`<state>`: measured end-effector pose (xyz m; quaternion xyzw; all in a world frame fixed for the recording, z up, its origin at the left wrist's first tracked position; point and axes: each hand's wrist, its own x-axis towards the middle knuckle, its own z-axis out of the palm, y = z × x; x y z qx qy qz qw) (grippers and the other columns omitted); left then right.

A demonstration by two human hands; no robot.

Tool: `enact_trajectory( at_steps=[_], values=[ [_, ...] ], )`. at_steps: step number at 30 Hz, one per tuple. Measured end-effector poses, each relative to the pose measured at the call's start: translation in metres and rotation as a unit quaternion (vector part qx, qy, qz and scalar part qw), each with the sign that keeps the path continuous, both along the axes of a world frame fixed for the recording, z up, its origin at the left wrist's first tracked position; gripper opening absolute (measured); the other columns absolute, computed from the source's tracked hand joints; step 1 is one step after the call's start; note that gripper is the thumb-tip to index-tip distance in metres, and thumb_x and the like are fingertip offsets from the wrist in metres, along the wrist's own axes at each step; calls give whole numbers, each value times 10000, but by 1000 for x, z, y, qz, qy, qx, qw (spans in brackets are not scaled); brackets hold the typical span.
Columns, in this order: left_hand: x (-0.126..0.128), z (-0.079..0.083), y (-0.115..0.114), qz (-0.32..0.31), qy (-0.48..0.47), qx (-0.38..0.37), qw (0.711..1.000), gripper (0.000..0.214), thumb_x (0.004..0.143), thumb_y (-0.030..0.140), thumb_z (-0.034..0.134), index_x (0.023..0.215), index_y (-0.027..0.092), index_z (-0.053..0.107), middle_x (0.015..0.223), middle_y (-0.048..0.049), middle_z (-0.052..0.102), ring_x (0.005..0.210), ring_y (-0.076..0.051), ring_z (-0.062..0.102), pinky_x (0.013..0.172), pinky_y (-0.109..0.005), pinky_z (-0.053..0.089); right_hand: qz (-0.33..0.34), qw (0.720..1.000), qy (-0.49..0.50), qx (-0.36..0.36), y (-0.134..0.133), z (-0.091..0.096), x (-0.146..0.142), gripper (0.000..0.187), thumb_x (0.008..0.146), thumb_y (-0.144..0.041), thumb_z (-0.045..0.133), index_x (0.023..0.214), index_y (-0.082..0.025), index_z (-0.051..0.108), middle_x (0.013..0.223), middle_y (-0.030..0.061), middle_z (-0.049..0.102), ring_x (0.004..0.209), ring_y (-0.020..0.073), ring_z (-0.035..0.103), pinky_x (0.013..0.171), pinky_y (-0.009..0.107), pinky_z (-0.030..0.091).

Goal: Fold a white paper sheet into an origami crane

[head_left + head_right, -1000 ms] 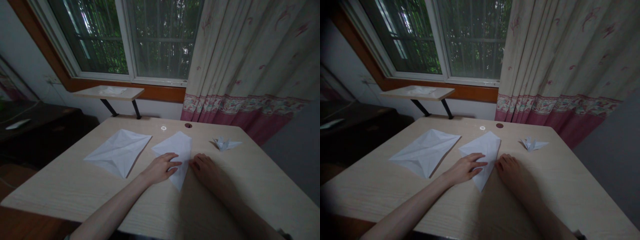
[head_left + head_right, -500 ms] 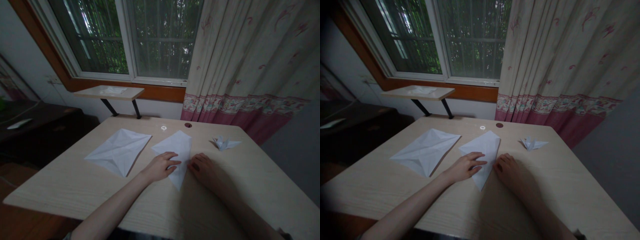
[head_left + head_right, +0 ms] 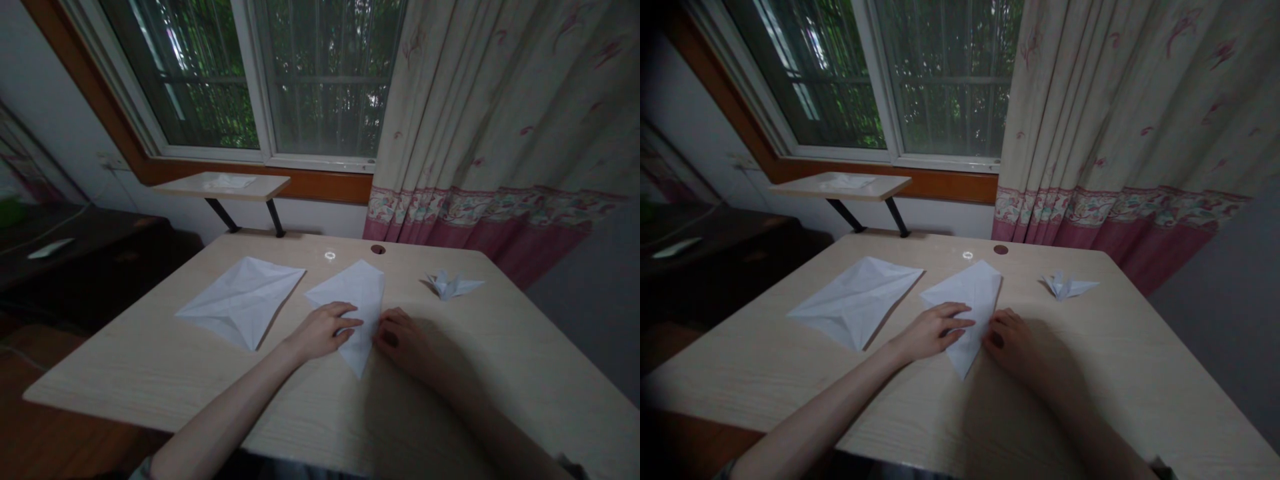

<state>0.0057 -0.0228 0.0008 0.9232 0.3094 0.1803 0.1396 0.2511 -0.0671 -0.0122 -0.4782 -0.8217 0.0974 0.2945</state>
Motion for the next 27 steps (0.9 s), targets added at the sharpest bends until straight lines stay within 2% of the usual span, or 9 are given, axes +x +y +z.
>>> enact_trajectory(
  at_steps=[12,20,27],
  values=[
    [0,1,0,1,-10,-19,1000,341,973,225,565,1281,317,678,1451,-49,562,1323,-228,536,1124,-401,423,71,994,-10,-79,-13,18,-9,162,801,-69,597,717,-204,627,889,52,649,887,206,596,816,339,499],
    [0,9,-2,27,20,-15,999,321,953,277,628,1250,390,679,1443,-55,566,1352,-253,503,1189,-584,221,91,989,3,-112,-16,20,-10,142,819,-118,657,711,-210,660,966,43,647,942,201,604,869,340,492],
    [1,12,-2,42,20,-35,998,326,939,271,654,1231,412,684,1456,-46,551,1365,-277,483,1172,-644,195,113,988,17,-107,-20,18,-13,155,792,-99,713,690,-203,660,960,29,640,938,192,601,877,334,469]
  ],
)
